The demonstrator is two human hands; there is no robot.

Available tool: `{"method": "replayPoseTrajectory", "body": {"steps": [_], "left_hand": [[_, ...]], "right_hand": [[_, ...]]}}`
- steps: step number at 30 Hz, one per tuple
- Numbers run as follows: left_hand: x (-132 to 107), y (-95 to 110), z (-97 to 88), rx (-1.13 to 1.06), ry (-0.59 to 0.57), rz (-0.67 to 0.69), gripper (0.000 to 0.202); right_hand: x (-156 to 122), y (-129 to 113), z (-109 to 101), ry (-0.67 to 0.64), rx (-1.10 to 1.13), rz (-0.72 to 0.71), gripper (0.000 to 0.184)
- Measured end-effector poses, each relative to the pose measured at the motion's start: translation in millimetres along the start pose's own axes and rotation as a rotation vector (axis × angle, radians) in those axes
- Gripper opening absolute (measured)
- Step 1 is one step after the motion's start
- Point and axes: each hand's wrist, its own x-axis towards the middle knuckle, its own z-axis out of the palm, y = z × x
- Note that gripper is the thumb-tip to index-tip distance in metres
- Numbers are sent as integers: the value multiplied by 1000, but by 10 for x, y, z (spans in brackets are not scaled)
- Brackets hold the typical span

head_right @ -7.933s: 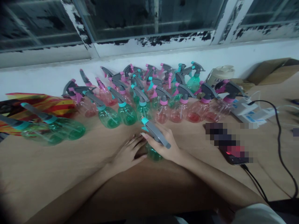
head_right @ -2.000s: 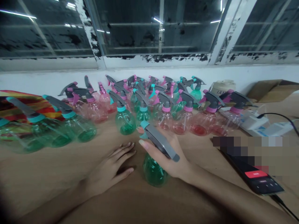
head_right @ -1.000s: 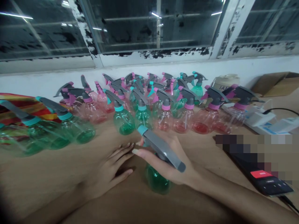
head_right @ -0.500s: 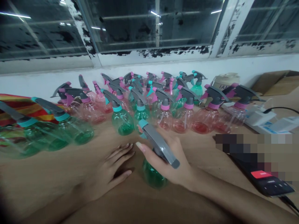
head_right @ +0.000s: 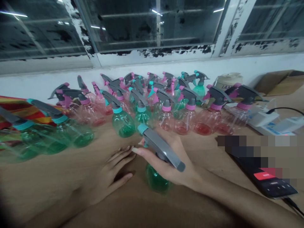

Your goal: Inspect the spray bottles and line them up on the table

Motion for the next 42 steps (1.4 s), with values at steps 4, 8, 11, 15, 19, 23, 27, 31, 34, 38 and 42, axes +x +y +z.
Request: {"method": "replayPoseTrajectory", "body": {"steps": [4,8,11,15,19,23,27,31,34,38,42], "left_hand": [[-2,-3,4,13,4,5,48],[-3,-8,12,22,-2,14,48],[0,-2,9,32,-10,18,49],[5,11,-9,40,-20,12,50],[6,4,-8,51,-17,22,48],[10,-1,7,64,-8,25,47],[10,16,0,62,4,21,46],[7,22,-9,72,-6,17,46],[8,15,-2,75,-7,26,47],[10,10,8,68,7,29,47],[10,12,0,47,0,25,48]], "right_hand": [[-16,-21,-8,16,-9,29,19],[-7,-14,-22,-10,23,20,14],[-2,-2,-9,-10,41,-33,16],[-28,-10,12,30,-6,-15,14],[-36,-34,3,31,-39,-28,7],[-23,-56,-6,28,-38,-48,6],[-29,-58,-2,38,-55,-76,13],[-30,-61,-8,15,-55,-31,19],[-21,-61,-16,5,-18,-32,18],[-24,-14,-13,-54,29,25,12],[-45,21,-4,-61,53,68,16]]}}
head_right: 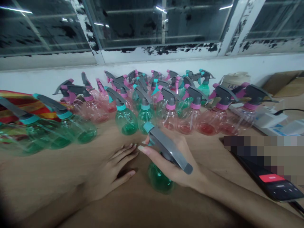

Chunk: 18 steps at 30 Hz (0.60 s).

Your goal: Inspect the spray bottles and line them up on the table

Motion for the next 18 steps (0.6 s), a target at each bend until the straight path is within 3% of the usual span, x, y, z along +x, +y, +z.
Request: {"method": "replayPoseTrajectory", "body": {"steps": [6,10,18], "left_hand": [[2,-3,-9,23,-23,2,45],[-1,-1,-8,27,-30,-8,45],[-2,2,-14,14,-22,-4,45]], "right_hand": [[2,-90,-24,-3,-89,3,24],[17,-89,-23,-17,-72,-62,12],[-5,-87,8,89,-180,-105,12]]}}
